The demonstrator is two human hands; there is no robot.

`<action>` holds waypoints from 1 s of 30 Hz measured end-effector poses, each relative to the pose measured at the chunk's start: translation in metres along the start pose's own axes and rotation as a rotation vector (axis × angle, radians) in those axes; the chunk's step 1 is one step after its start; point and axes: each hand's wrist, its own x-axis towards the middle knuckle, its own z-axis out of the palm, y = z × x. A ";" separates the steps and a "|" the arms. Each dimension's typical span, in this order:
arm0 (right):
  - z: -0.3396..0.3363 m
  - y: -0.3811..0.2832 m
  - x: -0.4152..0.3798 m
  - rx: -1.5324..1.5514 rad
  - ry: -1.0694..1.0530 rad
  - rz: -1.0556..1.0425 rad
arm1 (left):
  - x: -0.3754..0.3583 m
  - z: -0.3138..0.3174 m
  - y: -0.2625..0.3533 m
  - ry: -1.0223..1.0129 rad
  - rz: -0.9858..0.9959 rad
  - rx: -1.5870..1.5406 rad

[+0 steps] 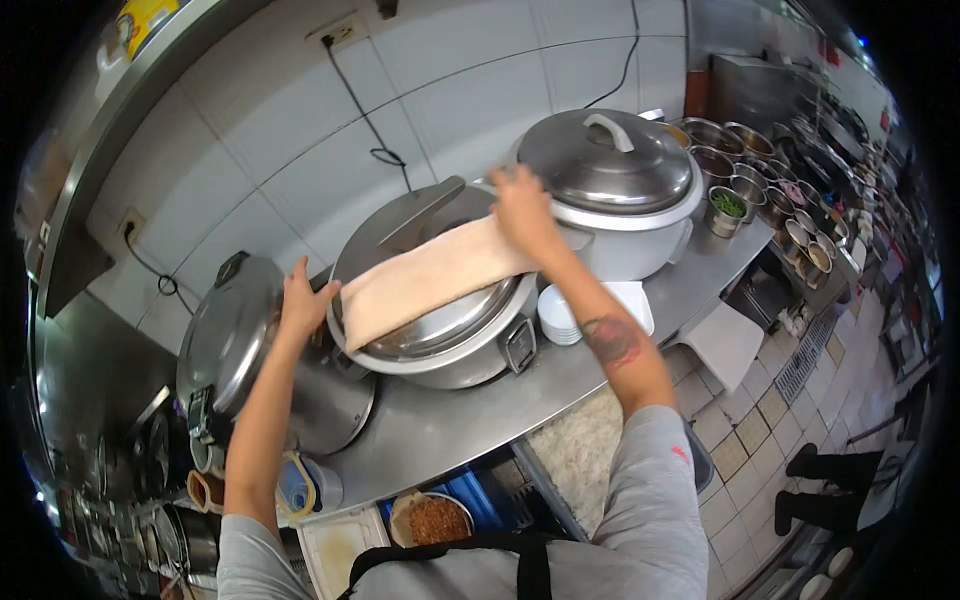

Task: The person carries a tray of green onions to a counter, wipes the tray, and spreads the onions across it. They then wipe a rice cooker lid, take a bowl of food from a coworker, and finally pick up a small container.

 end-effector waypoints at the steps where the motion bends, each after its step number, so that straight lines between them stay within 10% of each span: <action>1: 0.006 -0.012 -0.011 -0.018 -0.001 -0.019 | -0.001 0.019 -0.006 0.114 0.078 0.039; 5: 0.017 -0.057 -0.059 -0.080 -0.442 0.022 | -0.043 0.049 0.035 -0.230 0.277 0.247; 11: 0.027 -0.052 -0.060 -0.108 -0.565 0.036 | -0.052 0.079 0.023 -0.207 0.221 0.250; 17: -0.044 -0.079 -0.135 0.053 0.023 -0.035 | -0.028 0.103 -0.025 -0.114 0.445 0.232; 23: -0.134 -0.089 -0.439 0.078 0.152 0.705 | -0.187 0.067 0.043 0.531 0.843 -0.161; 28: -0.214 -0.147 -0.735 -0.209 0.150 1.396 | -0.427 0.101 0.078 -0.223 0.961 -0.847; 30: -0.247 -0.180 -0.819 -0.277 0.109 1.662 | -0.484 0.113 0.067 -0.436 1.116 -0.586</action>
